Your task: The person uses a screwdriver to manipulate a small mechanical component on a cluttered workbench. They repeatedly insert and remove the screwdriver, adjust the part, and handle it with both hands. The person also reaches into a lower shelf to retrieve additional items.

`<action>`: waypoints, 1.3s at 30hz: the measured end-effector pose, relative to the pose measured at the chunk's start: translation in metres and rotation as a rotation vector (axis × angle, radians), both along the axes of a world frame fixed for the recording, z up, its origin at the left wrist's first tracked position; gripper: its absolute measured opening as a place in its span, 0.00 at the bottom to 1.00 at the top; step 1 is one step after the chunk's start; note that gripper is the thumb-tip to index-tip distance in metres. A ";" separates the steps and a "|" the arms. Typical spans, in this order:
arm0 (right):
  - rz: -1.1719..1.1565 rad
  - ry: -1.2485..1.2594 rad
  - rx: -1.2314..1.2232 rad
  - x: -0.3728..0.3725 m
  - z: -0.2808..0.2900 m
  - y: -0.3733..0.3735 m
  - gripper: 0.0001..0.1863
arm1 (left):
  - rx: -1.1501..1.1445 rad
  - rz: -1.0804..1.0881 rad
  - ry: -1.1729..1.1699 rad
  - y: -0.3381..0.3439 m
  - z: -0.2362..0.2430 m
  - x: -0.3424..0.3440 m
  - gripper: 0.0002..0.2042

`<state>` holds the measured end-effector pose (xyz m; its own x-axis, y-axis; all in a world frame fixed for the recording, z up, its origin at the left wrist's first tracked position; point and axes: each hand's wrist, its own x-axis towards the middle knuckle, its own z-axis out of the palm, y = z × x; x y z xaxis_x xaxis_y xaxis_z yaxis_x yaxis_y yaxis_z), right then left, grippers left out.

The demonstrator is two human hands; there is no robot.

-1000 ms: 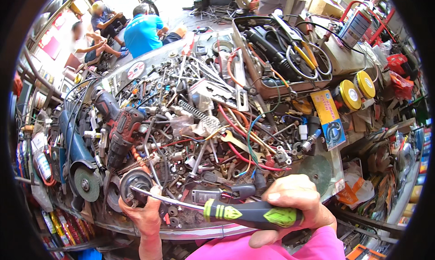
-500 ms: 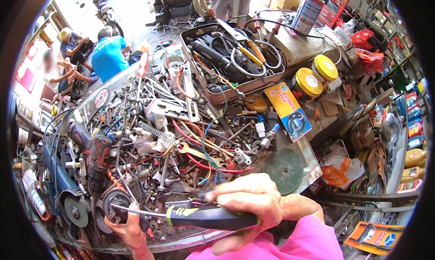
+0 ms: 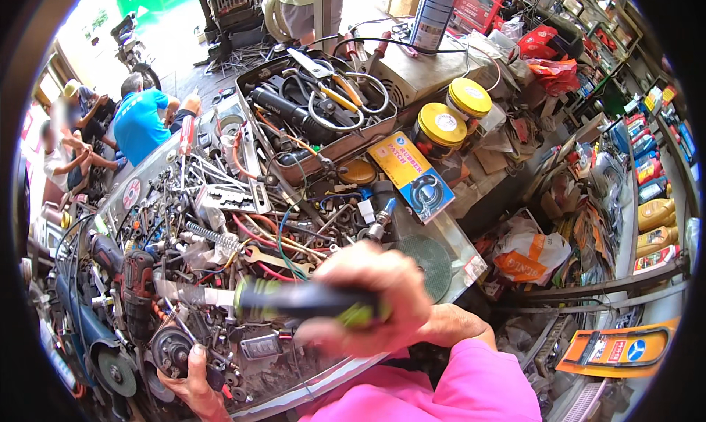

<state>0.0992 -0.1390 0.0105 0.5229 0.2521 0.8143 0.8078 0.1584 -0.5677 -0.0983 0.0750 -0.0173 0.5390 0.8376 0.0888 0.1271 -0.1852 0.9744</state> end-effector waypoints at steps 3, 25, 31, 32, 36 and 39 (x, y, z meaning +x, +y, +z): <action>-0.295 0.361 0.217 0.007 0.008 -0.017 0.30 | 0.033 -0.009 0.051 0.002 0.001 0.009 0.24; -0.109 0.792 -0.077 0.052 0.038 -0.049 0.17 | 0.064 -0.080 -0.042 0.004 0.008 0.014 0.25; -0.027 0.509 -0.345 0.081 0.018 -0.015 0.22 | 0.024 -0.103 -0.131 0.009 0.015 0.022 0.25; -0.062 0.352 -0.393 0.087 0.010 -0.008 0.22 | 0.038 -0.100 -0.154 0.007 0.019 0.025 0.24; -0.031 0.171 -0.487 0.094 -0.003 0.007 0.22 | -0.053 -0.012 -0.249 0.006 0.019 0.035 0.18; -0.039 -0.012 -0.513 0.098 -0.016 0.013 0.22 | -0.220 0.051 -0.290 -0.003 0.028 0.040 0.17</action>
